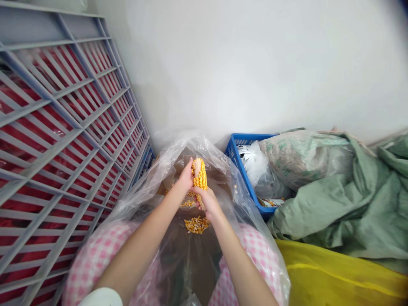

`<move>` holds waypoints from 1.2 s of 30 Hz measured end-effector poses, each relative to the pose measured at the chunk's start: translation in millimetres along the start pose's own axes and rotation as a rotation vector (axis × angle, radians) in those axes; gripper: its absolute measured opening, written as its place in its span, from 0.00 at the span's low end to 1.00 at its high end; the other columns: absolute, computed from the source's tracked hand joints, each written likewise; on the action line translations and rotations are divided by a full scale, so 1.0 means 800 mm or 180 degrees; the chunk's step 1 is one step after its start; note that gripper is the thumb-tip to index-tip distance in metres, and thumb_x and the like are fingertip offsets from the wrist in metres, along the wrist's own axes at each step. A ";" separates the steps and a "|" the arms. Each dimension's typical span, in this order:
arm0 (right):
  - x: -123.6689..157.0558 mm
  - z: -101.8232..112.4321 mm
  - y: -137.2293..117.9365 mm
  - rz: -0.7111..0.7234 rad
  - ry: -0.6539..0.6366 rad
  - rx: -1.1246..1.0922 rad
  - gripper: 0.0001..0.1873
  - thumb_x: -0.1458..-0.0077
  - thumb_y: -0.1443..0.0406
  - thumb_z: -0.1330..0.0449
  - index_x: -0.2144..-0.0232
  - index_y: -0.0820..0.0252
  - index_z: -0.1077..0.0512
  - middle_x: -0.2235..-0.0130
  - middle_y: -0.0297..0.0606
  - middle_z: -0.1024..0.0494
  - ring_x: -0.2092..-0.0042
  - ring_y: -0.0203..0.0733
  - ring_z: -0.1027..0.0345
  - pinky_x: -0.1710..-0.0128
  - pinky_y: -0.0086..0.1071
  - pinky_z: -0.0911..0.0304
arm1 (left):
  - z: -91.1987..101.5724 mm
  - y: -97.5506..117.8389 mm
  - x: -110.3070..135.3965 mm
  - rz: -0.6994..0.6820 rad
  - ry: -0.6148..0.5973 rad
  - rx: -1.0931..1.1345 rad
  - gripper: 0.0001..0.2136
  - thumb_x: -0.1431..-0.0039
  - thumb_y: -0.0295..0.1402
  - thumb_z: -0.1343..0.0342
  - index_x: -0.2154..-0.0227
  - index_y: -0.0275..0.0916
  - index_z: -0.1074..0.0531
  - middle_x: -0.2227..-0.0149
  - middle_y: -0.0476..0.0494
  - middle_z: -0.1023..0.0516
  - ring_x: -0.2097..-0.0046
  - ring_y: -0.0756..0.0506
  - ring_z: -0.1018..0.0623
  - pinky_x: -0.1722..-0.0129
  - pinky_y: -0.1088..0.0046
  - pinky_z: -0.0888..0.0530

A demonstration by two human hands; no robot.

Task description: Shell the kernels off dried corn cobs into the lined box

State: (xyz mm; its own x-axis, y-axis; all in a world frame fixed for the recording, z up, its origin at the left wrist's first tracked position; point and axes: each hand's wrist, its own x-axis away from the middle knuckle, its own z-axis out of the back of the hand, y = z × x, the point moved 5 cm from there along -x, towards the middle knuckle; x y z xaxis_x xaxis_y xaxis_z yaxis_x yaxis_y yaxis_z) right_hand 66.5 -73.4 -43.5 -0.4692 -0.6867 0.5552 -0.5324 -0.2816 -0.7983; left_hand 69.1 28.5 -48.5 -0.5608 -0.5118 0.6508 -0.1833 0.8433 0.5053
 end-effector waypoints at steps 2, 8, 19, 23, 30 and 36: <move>0.002 -0.002 0.002 -0.0036 -0.0066 0.0026 0.13 0.60 0.66 0.41 0.68 0.64 0.34 0.85 0.27 0.35 0.87 0.28 0.46 0.89 0.21 0.56 | 0.005 -0.001 0.002 0.0149 0.0158 -0.0101 0.15 0.44 0.43 0.52 0.69 0.34 0.29 0.78 0.45 0.27 0.74 0.46 0.25 0.70 0.70 0.28; 0.013 -0.007 0.005 -0.0115 -0.0286 0.0070 0.13 0.58 0.65 0.41 0.68 0.63 0.35 0.86 0.26 0.36 0.87 0.28 0.48 0.89 0.21 0.57 | 0.005 0.004 0.028 -0.0005 0.0186 -0.0057 0.12 0.43 0.37 0.55 0.70 0.35 0.29 0.78 0.45 0.27 0.76 0.46 0.25 0.71 0.70 0.28; 0.036 -0.013 0.007 -0.0118 -0.0708 0.0292 0.12 0.60 0.65 0.40 0.69 0.63 0.34 0.87 0.26 0.36 0.88 0.28 0.46 0.90 0.20 0.56 | 0.021 0.004 0.066 -0.0531 0.0340 -0.0005 0.11 0.46 0.34 0.55 0.78 0.37 0.33 0.84 0.48 0.32 0.77 0.47 0.27 0.72 0.70 0.28; 0.038 -0.017 0.004 0.0001 -0.0794 0.0445 0.13 0.60 0.65 0.40 0.68 0.62 0.35 0.86 0.24 0.35 0.88 0.28 0.46 0.90 0.20 0.56 | 0.025 0.016 0.078 -0.0763 0.0388 0.0106 0.14 0.43 0.36 0.60 0.78 0.38 0.33 0.84 0.50 0.32 0.79 0.49 0.29 0.72 0.73 0.29; 0.034 -0.023 0.003 0.0051 -0.0928 0.0686 0.15 0.60 0.62 0.40 0.67 0.60 0.36 0.85 0.24 0.35 0.88 0.28 0.45 0.90 0.20 0.55 | 0.027 0.031 0.072 -0.0368 0.0608 -0.0104 0.16 0.42 0.39 0.56 0.80 0.38 0.34 0.83 0.48 0.30 0.81 0.49 0.30 0.76 0.72 0.32; 0.032 -0.016 -0.001 0.0071 -0.0713 0.0566 0.15 0.59 0.61 0.40 0.68 0.60 0.37 0.84 0.24 0.35 0.87 0.27 0.45 0.90 0.20 0.55 | 0.016 0.031 0.061 -0.0722 0.0516 0.0058 0.12 0.42 0.37 0.53 0.77 0.37 0.33 0.79 0.50 0.29 0.77 0.51 0.29 0.71 0.75 0.31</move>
State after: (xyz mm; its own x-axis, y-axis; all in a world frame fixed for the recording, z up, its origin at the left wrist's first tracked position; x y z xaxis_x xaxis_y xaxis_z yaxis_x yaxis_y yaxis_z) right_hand 46.1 -82.2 -25.3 -0.3017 -0.8194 0.4875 -0.3826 -0.3642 -0.8491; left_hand 27.0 26.6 -11.3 -0.3676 -0.7062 0.6051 -0.3047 0.7062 0.6391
